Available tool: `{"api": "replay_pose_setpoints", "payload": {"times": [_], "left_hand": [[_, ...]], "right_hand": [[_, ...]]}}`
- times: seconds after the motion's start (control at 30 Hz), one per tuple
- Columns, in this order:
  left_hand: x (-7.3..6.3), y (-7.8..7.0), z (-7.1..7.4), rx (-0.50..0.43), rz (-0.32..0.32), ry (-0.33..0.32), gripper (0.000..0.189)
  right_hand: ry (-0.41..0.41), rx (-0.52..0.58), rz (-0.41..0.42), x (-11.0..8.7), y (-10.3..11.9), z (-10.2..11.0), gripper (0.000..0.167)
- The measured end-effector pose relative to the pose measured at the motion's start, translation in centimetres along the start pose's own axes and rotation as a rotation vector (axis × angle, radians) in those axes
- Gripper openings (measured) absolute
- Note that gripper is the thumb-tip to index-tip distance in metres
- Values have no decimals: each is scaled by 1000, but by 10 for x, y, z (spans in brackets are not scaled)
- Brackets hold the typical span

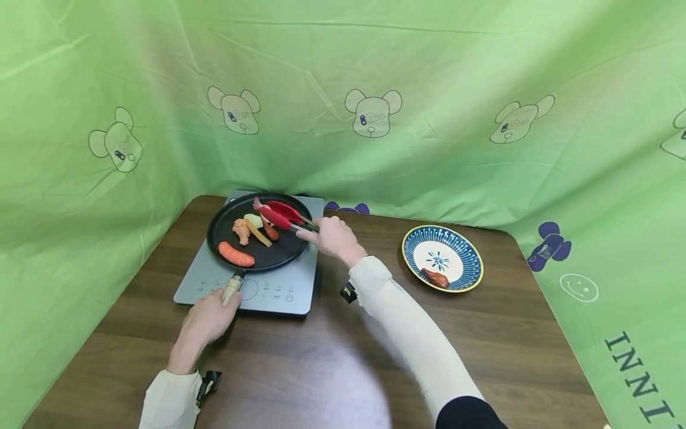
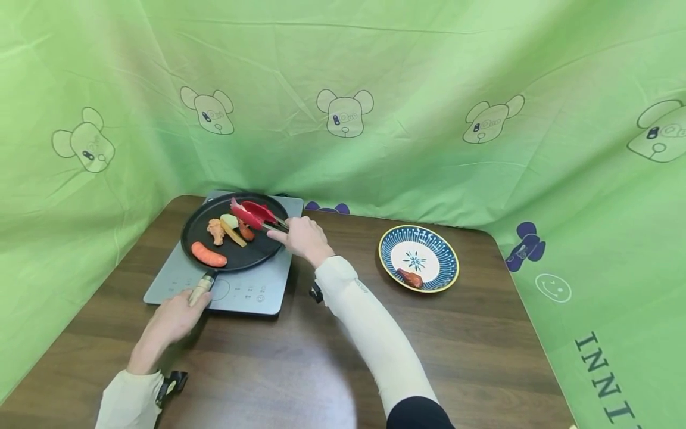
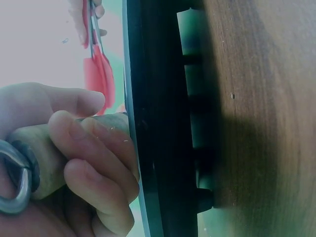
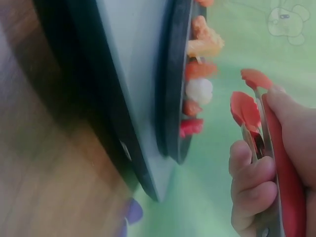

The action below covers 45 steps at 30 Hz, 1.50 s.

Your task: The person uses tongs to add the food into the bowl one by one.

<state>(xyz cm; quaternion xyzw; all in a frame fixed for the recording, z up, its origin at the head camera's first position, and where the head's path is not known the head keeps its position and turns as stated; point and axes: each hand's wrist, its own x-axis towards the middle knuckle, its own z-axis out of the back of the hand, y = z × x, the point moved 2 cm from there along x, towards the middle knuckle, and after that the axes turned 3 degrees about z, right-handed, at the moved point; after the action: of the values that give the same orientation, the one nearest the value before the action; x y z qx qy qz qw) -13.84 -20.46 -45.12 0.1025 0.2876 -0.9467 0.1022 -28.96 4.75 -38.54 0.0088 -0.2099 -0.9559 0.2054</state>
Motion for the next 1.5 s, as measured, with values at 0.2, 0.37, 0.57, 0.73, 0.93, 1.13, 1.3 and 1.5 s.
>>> {"api": "replay_pose_setpoints", "payload": {"times": [0.2, 0.37, 0.57, 0.73, 0.93, 1.13, 1.3, 1.5], "left_hand": [[0, -1, 0, 9, -3, -5, 59], [-1, -1, 0, 12, -2, -4, 61], [-2, -1, 0, 16, 1, -4, 59], [-2, -1, 1, 17, 1, -8, 58], [-2, -1, 0, 7, 8, 0, 58], [1, -3, 0, 17, -24, -31, 50], [2, -3, 0, 15, -29, -24, 49], [0, -1, 1, 20, -32, -28, 54]], "right_hand": [[-45, -39, 20, -17, -17, 17, 52], [-65, -72, 28, -33, -33, 33, 52], [-72, -99, 25, -50, -51, 51, 56], [-93, -119, 49, -63, -64, 62, 50], [-112, -106, 29, -79, -80, 68, 53], [-140, -84, -86, -101, -99, 69, 57], [-159, -105, -129, -121, -118, 69, 54], [-245, -175, -98, -143, -136, 70, 51]]}}
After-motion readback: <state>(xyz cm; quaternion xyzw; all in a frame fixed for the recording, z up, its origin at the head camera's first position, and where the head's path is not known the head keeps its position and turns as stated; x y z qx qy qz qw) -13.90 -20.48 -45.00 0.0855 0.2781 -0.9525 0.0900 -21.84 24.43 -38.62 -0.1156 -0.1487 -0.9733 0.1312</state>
